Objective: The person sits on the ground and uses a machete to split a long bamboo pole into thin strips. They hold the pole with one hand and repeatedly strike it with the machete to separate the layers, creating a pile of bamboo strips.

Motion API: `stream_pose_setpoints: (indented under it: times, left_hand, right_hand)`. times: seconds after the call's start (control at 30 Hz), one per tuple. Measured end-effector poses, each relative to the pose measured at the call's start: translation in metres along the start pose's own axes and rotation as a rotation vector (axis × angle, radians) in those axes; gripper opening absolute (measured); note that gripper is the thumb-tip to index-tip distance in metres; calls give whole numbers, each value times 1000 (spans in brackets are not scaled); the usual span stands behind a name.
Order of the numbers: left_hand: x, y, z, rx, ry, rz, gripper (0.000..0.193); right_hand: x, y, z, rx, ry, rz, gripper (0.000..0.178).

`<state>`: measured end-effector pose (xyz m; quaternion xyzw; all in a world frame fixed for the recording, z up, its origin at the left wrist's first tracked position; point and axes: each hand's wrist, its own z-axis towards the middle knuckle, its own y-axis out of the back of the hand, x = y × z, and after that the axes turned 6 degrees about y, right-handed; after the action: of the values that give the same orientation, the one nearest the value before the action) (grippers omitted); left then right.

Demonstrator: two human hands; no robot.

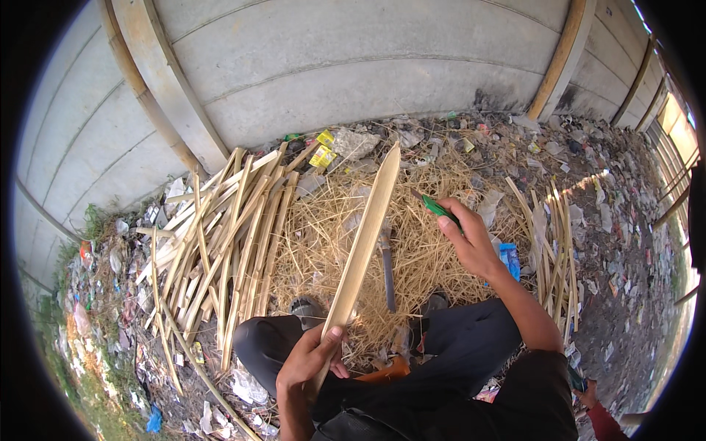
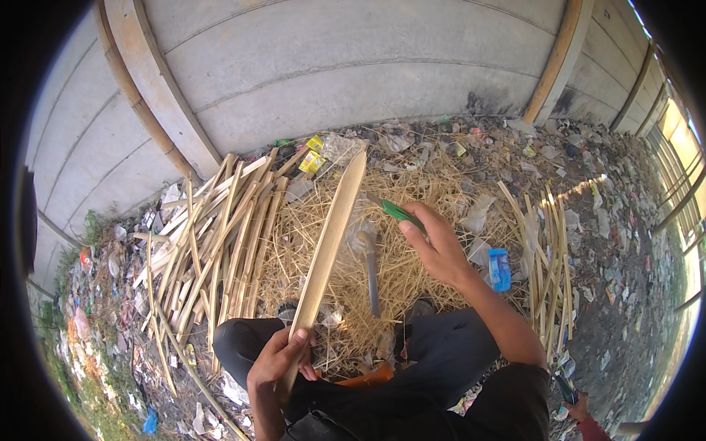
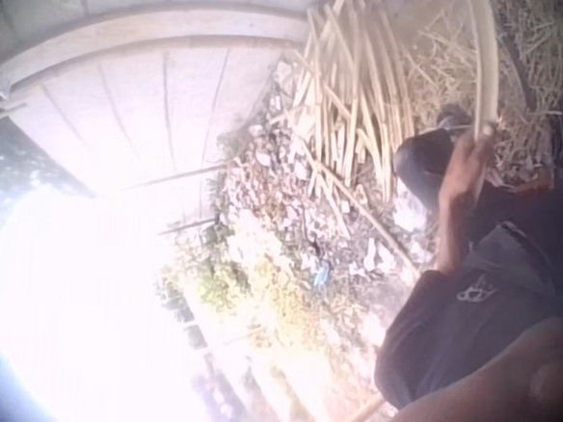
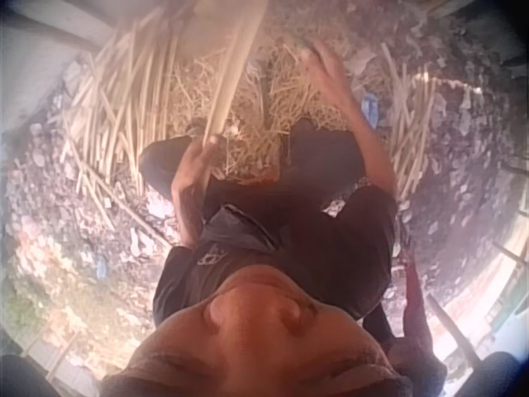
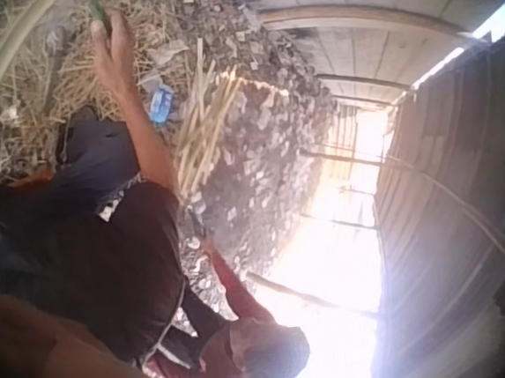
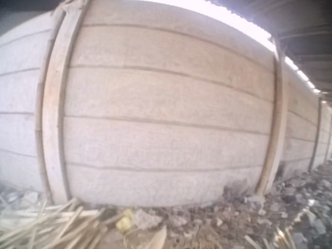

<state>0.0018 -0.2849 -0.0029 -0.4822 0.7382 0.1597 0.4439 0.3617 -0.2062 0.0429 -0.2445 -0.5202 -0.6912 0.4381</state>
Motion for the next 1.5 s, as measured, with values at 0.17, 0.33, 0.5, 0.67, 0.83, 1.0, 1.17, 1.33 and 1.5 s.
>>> stream_pose_setpoints:
  times: [0.17, 0.33, 0.5, 0.67, 0.83, 1.0, 1.17, 1.33, 1.5]
  left_hand:
    - [14, -2, 2, 156, 26, -12, 45]
    - [34, -5, 1, 290, 131, -75, 41]
    - [44, 0, 1, 325, 142, -75, 43]
    - [46, 3, -2, 347, 199, -79, 44]
    - [47, 3, 2, 361, 57, -82, 40]
    - [26, -11, 6, 225, -184, 105, 39]
    - [0, -31, 6, 155, -70, 118, 34]
    - [-2, -42, 8, 103, -89, 189, 23]
    - [-4, -41, 4, 33, -123, 259, 23]
  right_hand:
    - [-11, 0, 6, -159, -100, 149, 39]
    - [-21, 3, 16, -251, -278, 476, 41]
    - [-24, 11, 20, -271, -219, 773, 37]
    - [-27, 12, 22, -300, -185, 761, 31]
    - [-27, 20, 21, -268, -185, 747, 23]
    - [-29, 23, 19, -258, -213, 751, 23]
    - [-26, 26, 18, -236, -234, 721, 25]
    - [-20, 30, 19, -271, -229, 685, 37]
    - [-11, 34, 20, -304, -135, 403, 47]
